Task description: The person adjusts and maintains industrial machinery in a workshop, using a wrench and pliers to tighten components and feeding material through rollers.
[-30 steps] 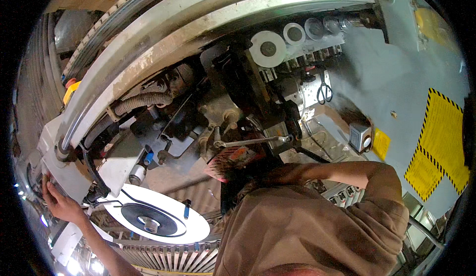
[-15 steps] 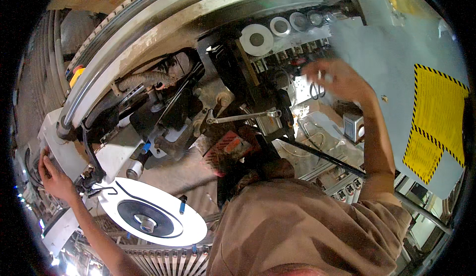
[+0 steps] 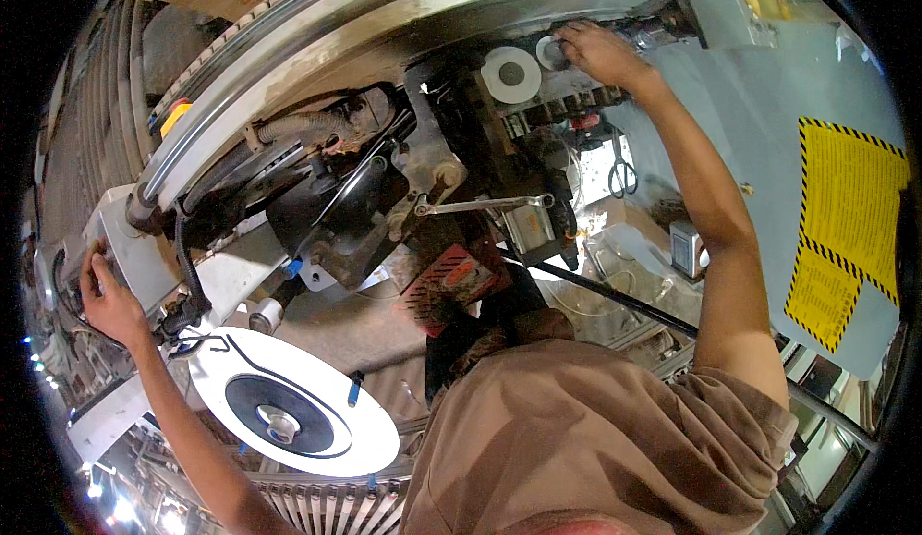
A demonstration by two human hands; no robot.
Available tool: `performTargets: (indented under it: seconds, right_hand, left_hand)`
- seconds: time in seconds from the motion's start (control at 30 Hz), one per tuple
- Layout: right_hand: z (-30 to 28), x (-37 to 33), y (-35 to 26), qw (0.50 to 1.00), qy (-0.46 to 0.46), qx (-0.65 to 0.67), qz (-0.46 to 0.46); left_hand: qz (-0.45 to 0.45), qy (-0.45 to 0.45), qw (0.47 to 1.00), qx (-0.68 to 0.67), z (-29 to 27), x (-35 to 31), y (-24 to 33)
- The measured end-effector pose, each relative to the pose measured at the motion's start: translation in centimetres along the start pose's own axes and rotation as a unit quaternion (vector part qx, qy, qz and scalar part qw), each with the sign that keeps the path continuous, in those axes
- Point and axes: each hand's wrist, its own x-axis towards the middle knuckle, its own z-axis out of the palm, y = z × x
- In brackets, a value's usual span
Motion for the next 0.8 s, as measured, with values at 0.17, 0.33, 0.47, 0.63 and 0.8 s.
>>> performTargets:
  seconds: [0.17,0.33,0.47,0.63,0.8]
  right_hand:
    - [1.0,0.0,0.4,1.0,0.013,0.009,0.014]
    - [0.2,0.8,0.0,0.998,-0.053,-0.034,0.026]
    - [-0.4,0.4,-1.0,0.999,-0.024,-0.025,0.03]
    - [-1.7,-1.4,-2.8,0.993,0.11,-0.025,0.028]
    - [-2.7,-3.2,-3.7,0.992,0.114,0.005,0.046]
  left_hand:
    - [0.015,0.001,1.0,-0.017,0.0,-0.2,0.1]
    - [0.003,0.008,1.0,0.005,0.2,-0.1,0.0]
    - [0.016,0.009,1.0,-0.017,0.3,-0.1,0.1]
    - [0.012,0.005,1.0,-0.027,0.2,0.0,-0.7]
    - [0.002,0.005,1.0,-0.024,0.2,-0.2,0.0]
